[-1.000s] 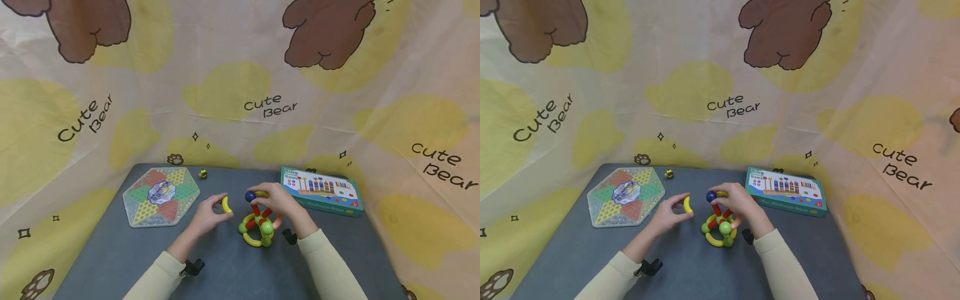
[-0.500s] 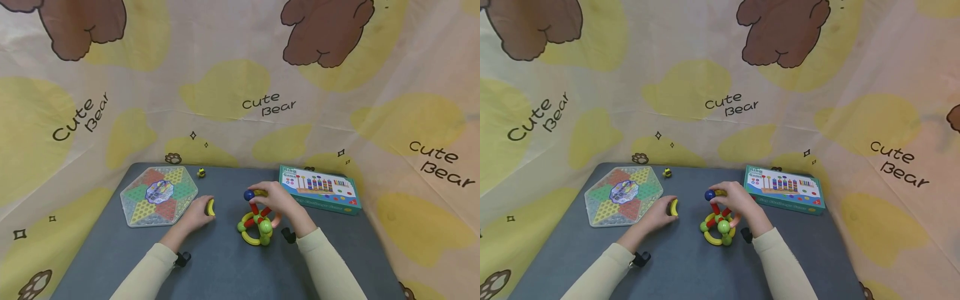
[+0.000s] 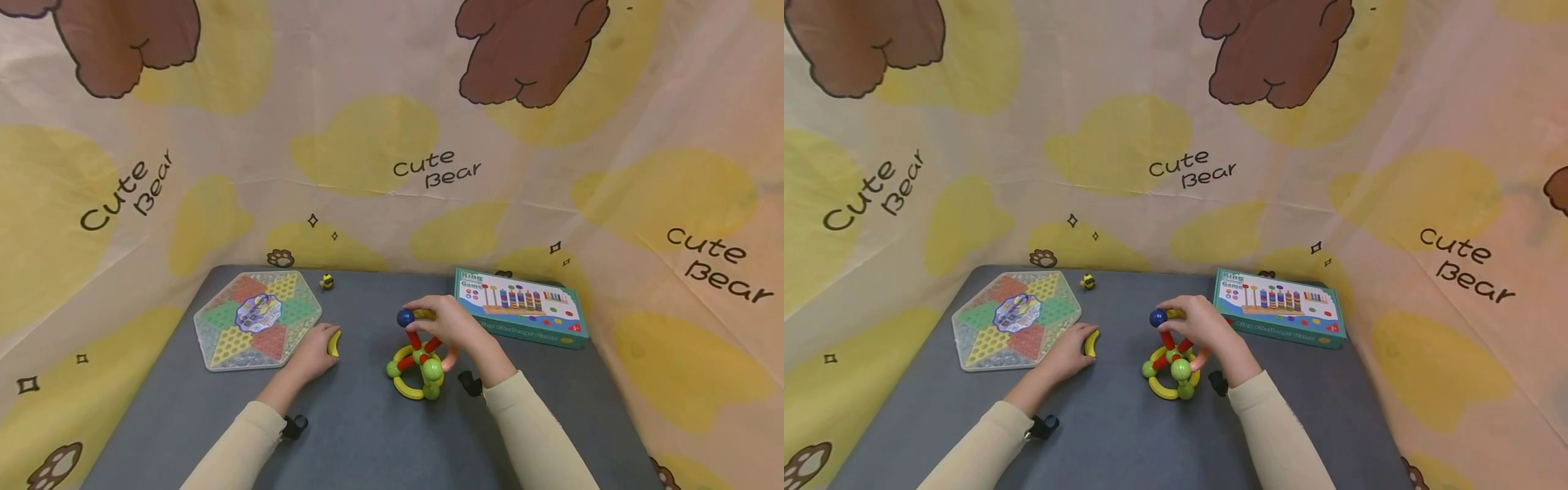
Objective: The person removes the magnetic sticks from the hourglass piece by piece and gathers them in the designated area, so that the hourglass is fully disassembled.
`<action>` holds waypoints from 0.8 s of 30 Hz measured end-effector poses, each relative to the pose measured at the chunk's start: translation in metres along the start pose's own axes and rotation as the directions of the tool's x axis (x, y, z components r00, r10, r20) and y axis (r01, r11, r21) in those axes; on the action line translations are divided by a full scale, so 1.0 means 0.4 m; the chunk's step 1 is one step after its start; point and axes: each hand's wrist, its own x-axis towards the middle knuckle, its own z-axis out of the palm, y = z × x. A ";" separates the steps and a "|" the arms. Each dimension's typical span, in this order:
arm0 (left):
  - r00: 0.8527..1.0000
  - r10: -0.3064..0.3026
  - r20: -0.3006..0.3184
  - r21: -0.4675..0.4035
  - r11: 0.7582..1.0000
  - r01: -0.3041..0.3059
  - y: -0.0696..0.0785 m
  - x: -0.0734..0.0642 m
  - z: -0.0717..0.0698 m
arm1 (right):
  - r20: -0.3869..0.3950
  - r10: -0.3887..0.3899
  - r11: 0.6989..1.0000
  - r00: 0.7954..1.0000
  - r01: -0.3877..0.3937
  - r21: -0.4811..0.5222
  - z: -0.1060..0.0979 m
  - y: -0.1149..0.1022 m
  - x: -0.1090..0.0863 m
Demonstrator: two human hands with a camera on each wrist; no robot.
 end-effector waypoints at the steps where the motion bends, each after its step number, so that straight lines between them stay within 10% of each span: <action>1: 1.000 -0.009 0.001 0.000 1.000 0.009 -0.001 0.000 -0.001 | 0.000 0.002 1.000 1.000 -0.002 0.001 -0.001 0.000 0.000; 14: 0.997 -0.044 -0.063 -0.094 0.995 0.038 0.011 -0.009 -0.008 | -0.009 -0.009 1.000 1.000 0.009 -0.015 -0.004 0.005 0.000; 19: 0.984 -0.022 -0.178 -0.234 0.972 -0.021 0.093 -0.011 -0.033 | -0.033 -0.002 1.000 0.999 0.001 -0.017 -0.010 0.008 -0.002; 24: 0.976 0.014 -0.218 -0.426 0.898 -0.108 0.219 -0.001 -0.050 | -0.042 0.015 0.999 0.999 -0.016 -0.041 -0.011 0.014 -0.004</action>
